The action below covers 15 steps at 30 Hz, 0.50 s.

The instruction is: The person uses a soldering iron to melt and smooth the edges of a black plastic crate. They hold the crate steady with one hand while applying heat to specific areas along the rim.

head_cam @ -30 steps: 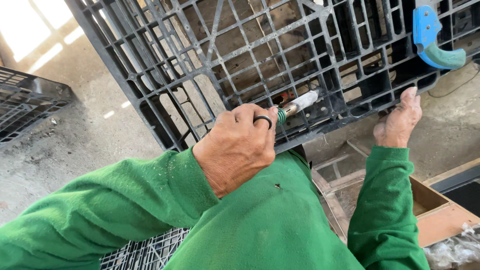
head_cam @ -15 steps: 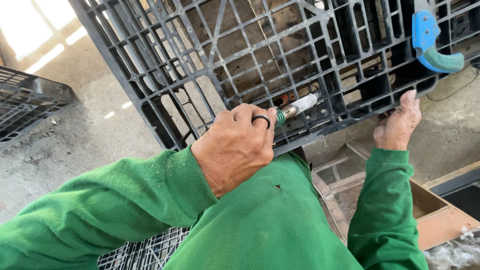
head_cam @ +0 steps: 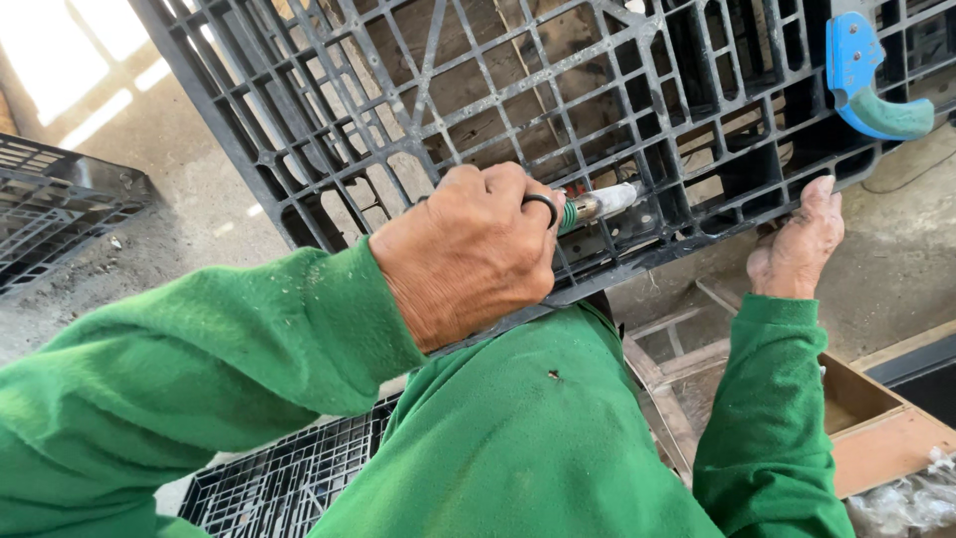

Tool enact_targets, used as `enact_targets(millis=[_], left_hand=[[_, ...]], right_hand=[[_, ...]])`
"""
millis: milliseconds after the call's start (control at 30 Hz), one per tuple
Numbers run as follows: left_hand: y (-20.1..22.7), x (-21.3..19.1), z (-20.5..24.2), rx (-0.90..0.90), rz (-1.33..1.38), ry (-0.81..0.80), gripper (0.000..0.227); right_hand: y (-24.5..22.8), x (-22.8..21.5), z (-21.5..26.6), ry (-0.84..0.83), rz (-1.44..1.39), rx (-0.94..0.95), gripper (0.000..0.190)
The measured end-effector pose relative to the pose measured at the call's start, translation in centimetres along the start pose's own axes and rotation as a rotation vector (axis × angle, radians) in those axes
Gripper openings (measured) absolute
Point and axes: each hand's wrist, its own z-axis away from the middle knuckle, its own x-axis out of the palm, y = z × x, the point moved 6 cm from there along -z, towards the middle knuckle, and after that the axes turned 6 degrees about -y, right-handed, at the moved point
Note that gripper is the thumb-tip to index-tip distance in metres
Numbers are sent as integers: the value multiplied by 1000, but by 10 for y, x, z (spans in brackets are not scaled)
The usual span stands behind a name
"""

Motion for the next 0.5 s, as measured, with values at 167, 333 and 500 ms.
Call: enact_targets(millis=[167, 333, 500], left_hand=[[-10, -4, -9, 51, -38, 9, 21], [-13, -9, -18, 66, 14, -8, 22], [-13, -11, -23, 92, -7, -42, 21]], right_hand=[[4, -5, -1, 13, 1, -13, 30], [1, 2, 1, -10, -25, -49, 33], [-6, 9, 5, 14, -1, -37, 31]])
